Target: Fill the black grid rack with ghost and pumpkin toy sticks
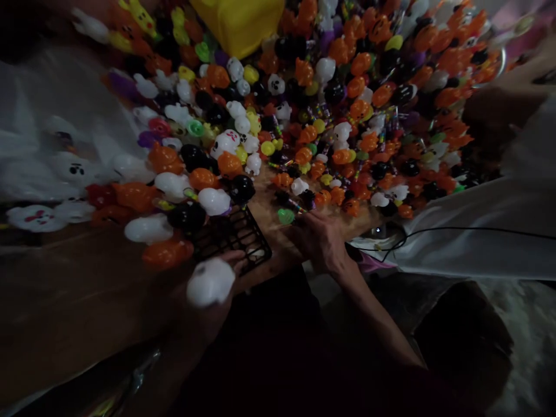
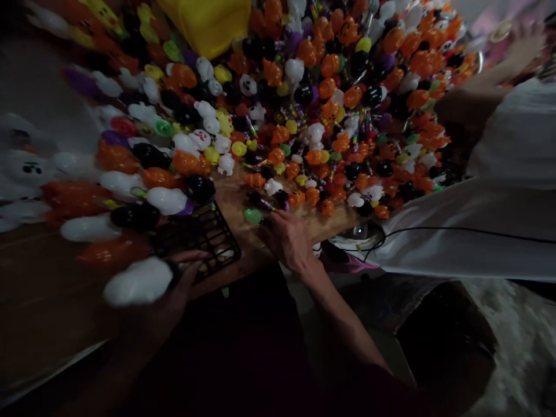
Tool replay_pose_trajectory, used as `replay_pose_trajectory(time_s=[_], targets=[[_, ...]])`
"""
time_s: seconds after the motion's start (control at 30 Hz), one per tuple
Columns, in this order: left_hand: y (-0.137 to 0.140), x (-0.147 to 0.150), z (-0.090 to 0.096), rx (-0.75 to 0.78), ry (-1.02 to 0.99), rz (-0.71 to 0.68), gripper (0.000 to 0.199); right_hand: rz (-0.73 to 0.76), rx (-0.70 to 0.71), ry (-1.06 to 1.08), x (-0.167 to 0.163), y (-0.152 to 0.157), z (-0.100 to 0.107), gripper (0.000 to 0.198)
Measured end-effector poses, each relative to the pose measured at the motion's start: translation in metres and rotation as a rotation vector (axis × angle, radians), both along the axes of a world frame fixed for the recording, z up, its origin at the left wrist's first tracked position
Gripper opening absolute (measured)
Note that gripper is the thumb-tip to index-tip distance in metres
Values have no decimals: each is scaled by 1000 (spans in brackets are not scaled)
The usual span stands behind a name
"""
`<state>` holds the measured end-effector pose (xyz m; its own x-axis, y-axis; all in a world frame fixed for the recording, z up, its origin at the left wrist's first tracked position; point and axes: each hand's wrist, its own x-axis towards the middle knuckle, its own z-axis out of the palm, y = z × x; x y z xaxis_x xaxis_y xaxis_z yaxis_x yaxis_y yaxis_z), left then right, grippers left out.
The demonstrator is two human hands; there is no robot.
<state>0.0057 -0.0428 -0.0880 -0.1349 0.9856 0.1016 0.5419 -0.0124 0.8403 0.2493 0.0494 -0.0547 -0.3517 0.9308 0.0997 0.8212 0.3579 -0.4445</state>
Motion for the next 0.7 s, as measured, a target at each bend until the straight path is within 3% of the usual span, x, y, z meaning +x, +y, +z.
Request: replay_pose_trajectory(time_s=[0.1, 0.17, 0.27, 0.37, 0.5, 0.6, 0.7], targets=[[18, 27, 10, 67, -8, -1, 27, -37, 52, -91, 4, 18, 5, 14], [30, 39, 11, 83, -54, 14, 29, -138, 127, -141, 12, 38, 11, 18], [42, 46, 10, -53, -215, 23, 34, -317, 161, -235, 28, 69, 16, 22], [48, 47, 9, -137, -268, 34, 34, -345, 171, -213, 34, 84, 15, 21], [54, 51, 12, -145, -216, -1, 29, -180, 232, 115, 16, 63, 19, 26], [52, 55, 17, -40, -87, -30, 17, 98, 37, 403, -2, 35, 21, 26], [45, 57, 22, 64, 2, -71, 17, 223, -161, 589, -11, 11, 18, 24]])
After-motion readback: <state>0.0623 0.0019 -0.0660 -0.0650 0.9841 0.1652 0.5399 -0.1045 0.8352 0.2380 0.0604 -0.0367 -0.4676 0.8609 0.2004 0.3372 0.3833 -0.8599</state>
